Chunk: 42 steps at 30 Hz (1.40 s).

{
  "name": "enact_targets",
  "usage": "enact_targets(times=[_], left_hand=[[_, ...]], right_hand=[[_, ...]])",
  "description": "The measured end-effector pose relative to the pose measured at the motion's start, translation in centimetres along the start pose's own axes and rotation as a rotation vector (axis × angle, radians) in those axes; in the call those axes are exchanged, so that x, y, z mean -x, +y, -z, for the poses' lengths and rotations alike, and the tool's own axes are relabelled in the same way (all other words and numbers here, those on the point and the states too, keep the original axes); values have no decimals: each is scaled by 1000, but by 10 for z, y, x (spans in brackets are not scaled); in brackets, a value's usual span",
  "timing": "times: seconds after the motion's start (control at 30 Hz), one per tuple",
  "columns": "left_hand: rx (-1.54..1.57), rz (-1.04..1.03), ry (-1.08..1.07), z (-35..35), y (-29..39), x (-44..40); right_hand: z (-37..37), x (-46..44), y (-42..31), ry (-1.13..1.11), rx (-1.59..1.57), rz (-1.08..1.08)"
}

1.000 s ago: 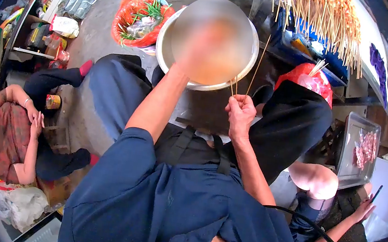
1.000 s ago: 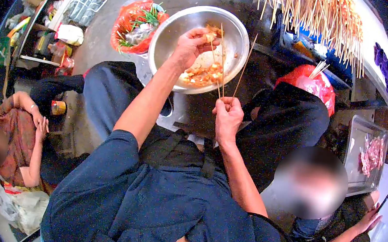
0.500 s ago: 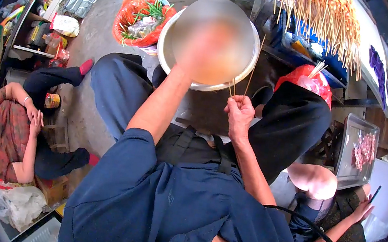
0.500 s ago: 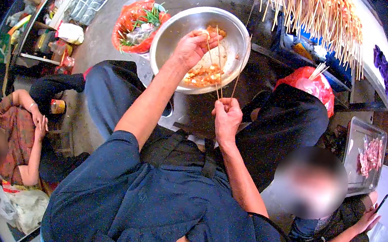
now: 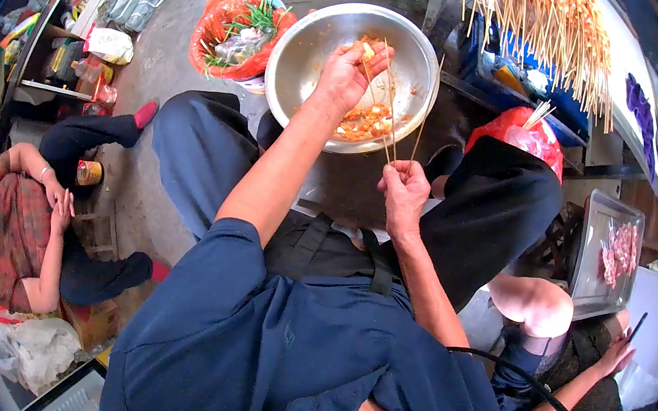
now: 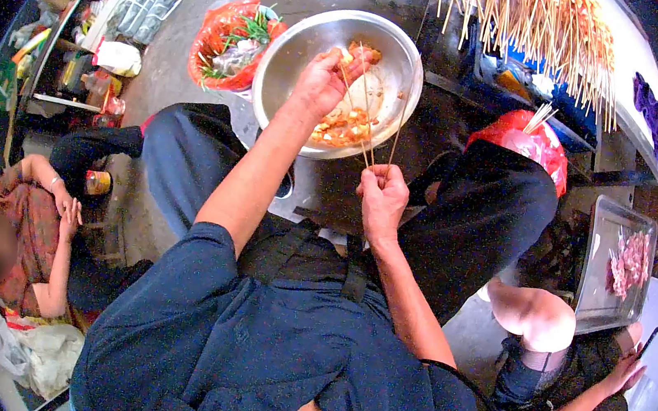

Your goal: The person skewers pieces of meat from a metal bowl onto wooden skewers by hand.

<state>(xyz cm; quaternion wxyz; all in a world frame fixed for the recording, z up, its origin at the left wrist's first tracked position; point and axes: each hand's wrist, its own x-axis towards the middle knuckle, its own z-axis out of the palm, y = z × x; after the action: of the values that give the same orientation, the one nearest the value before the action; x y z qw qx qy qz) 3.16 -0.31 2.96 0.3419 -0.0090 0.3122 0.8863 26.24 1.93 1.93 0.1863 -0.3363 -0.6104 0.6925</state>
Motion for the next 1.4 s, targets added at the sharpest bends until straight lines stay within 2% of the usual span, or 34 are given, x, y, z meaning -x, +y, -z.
enact_targets(times=[0.2, 0.37, 0.6, 0.97, 1.2, 1.4], left_hand=[[129, -24, -16, -5, 0, 3], [49, -5, -128, 0, 0, -2], [-182, -104, -32, -2, 8, 6], [-309, -35, -5, -1, 3, 13], [-272, 60, -44, 7, -15, 15], [-336, 94, 39, -8, -26, 29]], right_hand=[[0, -2, 4, 32, -29, 17], [0, -1, 0, 36, -22, 14], [2, 0, -2, 32, -7, 5], [-2, 5, 6, 84, 42, 64], [-5, 3, 8, 88, -26, 42], [-6, 1, -4, 87, -95, -56]])
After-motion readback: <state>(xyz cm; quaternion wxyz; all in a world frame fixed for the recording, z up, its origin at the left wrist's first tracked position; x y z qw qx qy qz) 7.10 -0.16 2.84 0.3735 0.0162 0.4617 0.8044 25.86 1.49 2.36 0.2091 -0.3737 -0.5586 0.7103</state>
